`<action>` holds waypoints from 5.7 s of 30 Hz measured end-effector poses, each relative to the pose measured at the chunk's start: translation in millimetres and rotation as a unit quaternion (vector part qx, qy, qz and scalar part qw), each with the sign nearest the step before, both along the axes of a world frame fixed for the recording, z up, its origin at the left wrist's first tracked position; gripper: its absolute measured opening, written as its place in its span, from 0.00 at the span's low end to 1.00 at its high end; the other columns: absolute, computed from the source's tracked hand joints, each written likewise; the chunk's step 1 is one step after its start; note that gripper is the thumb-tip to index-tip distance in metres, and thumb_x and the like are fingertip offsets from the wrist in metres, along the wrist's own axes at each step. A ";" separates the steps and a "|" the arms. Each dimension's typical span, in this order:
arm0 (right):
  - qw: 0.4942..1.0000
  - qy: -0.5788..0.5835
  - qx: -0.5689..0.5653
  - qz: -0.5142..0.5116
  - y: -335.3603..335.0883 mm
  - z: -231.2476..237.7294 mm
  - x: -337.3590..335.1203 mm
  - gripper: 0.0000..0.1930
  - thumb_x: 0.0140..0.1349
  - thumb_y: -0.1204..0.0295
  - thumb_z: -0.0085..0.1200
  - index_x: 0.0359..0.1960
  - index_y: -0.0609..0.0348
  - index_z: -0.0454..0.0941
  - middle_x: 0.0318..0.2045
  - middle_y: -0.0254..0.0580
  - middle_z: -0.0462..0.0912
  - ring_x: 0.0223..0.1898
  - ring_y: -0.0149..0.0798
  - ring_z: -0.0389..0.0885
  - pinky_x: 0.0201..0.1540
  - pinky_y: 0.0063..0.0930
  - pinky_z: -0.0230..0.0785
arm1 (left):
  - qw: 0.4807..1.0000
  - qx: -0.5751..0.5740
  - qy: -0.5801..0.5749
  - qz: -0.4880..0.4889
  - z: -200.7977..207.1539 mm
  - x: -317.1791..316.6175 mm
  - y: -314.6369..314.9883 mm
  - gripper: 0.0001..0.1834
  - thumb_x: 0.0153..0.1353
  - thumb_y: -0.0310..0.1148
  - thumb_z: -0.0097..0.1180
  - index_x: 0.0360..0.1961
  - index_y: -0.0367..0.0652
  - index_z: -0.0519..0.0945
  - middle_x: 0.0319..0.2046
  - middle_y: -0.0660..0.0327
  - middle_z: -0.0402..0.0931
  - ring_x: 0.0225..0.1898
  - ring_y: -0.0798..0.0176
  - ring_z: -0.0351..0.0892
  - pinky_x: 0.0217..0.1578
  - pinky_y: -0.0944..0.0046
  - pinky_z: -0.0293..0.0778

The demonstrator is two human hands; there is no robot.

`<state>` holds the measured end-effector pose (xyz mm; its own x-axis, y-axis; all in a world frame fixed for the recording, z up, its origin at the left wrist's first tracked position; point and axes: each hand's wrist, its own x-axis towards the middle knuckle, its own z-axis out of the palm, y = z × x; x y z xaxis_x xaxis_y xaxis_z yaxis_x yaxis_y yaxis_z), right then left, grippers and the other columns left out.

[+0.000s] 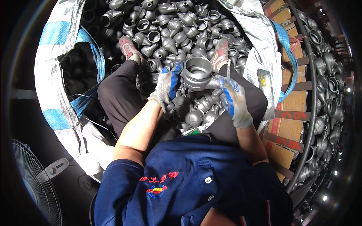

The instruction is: Manually deburring metal pipe fittings using a small scraping tool while sitting at a large storage bag.

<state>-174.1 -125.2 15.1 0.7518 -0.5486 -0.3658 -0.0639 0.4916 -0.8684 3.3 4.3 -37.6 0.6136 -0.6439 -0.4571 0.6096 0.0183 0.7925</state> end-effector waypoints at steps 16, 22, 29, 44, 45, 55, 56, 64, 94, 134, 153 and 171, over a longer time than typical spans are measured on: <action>0.999 0.035 -0.001 -0.012 -82.4 43.9 -35.9 0.13 0.60 0.63 0.56 0.38 0.61 0.79 0.13 0.27 0.70 0.10 0.19 0.62 0.11 0.16 0.53 | 0.976 -0.131 -0.158 -0.070 58.3 6.9 -21.3 0.17 0.62 0.27 0.52 0.52 0.35 0.71 0.44 0.58 0.75 0.40 0.65 0.77 0.39 0.67 0.74; 0.973 -0.129 -0.051 -0.184 -226.4 124.8 -87.5 0.14 0.60 0.64 0.55 0.39 0.63 0.75 0.16 0.37 0.76 0.09 0.21 0.66 0.09 0.14 0.58 | 0.881 -0.305 -0.361 -0.003 179.7 -16.8 -58.8 0.20 0.62 0.35 0.51 0.52 0.34 0.70 0.36 0.56 0.74 0.32 0.65 0.73 0.36 0.64 0.73; 0.829 -0.204 -0.269 -0.446 -400.1 260.9 -144.8 0.13 0.62 0.55 0.49 0.29 0.49 0.77 0.19 0.30 0.77 0.14 0.23 0.63 0.14 0.15 0.54 | 0.836 -0.456 -0.302 -0.038 224.6 -24.0 -95.5 0.28 0.49 0.40 0.65 0.47 0.36 0.72 0.47 0.50 0.72 0.35 0.58 0.79 0.34 0.57 0.79; 0.993 -0.071 -0.090 -0.037 -139.6 40.9 -44.5 0.15 0.65 0.72 0.46 0.52 0.60 0.73 0.33 0.33 0.81 0.20 0.18 0.68 0.19 0.10 0.57 | 0.796 -0.539 -0.274 -0.025 227.2 -34.7 -13.6 0.24 0.53 0.39 0.62 0.46 0.36 0.71 0.43 0.52 0.72 0.34 0.62 0.76 0.34 0.61 0.75; 0.992 -0.108 -0.056 -0.021 -131.2 37.7 -40.2 0.15 0.65 0.74 0.45 0.52 0.63 0.73 0.35 0.34 0.81 0.22 0.17 0.69 0.21 0.09 0.57 | 0.794 -0.540 -0.277 -0.023 228.3 -35.5 -3.2 0.24 0.53 0.39 0.62 0.46 0.36 0.71 0.43 0.52 0.72 0.34 0.62 0.76 0.34 0.61 0.74; 0.981 -0.179 0.065 0.025 -104.0 -8.2 -17.4 0.19 0.68 0.65 0.41 0.54 0.67 0.70 0.41 0.40 0.79 0.37 0.27 0.78 0.37 0.14 0.70 | 0.781 -0.533 -0.324 -0.022 245.1 -34.8 71.7 0.22 0.55 0.39 0.59 0.45 0.36 0.70 0.41 0.54 0.72 0.34 0.64 0.74 0.34 0.64 0.72; 0.987 -0.145 0.072 0.019 -105.3 -18.9 -17.3 0.19 0.68 0.65 0.41 0.54 0.64 0.70 0.39 0.39 0.80 0.35 0.25 0.77 0.35 0.13 0.68 | 0.781 -0.535 -0.320 -0.026 243.4 -32.6 72.8 0.22 0.56 0.39 0.59 0.45 0.36 0.70 0.41 0.54 0.72 0.34 0.65 0.74 0.34 0.64 0.71; 0.996 -0.080 0.041 0.009 -92.5 -17.2 0.5 0.19 0.67 0.62 0.43 0.54 0.59 0.71 0.36 0.37 0.81 0.27 0.21 0.71 0.26 0.12 0.63 | 0.744 -0.609 -0.265 -0.069 231.4 -14.1 13.7 0.20 0.57 0.38 0.58 0.45 0.36 0.70 0.39 0.55 0.72 0.33 0.66 0.73 0.34 0.66 0.70; 0.989 0.080 0.079 -0.096 -88.7 -3.4 7.4 0.15 0.66 0.70 0.44 0.50 0.66 0.72 0.28 0.40 0.81 0.17 0.22 0.68 0.15 0.15 0.55 | 0.751 0.259 -0.574 -0.198 -230.7 151.0 -208.5 0.23 0.46 0.29 0.51 0.48 0.47 0.76 0.42 0.49 0.77 0.47 0.47 0.75 0.49 0.54 0.70; 0.969 -0.157 -0.187 0.038 -8.3 62.8 -14.9 0.15 0.57 0.77 0.54 0.46 0.69 0.74 0.37 0.43 0.81 0.37 0.32 0.80 0.39 0.19 0.72 | 0.941 -0.141 -0.262 -0.160 58.2 2.6 5.4 0.17 0.67 0.37 0.43 0.47 0.36 0.74 0.40 0.57 0.79 0.39 0.64 0.80 0.44 0.67 0.75; 0.995 0.033 0.083 -0.035 40.3 -9.8 -13.3 0.18 0.62 0.67 0.53 0.50 0.61 0.71 0.33 0.39 0.80 0.12 0.20 0.65 0.10 0.12 0.52 | 0.866 -0.394 0.305 -0.039 17.2 -22.3 -19.0 0.23 0.69 0.46 0.37 0.53 0.40 0.71 0.49 0.54 0.74 0.51 0.57 0.75 0.54 0.53 0.71; 0.994 -0.036 -0.092 -0.052 46.5 29.7 -9.5 0.21 0.61 0.73 0.50 0.56 0.65 0.67 0.36 0.43 0.81 0.23 0.20 0.73 0.22 0.11 0.64 | 0.864 -0.400 0.305 -0.025 -7.5 -14.2 -20.4 0.25 0.65 0.41 0.49 0.59 0.41 0.63 0.58 0.50 0.65 0.58 0.50 0.66 0.60 0.44 0.61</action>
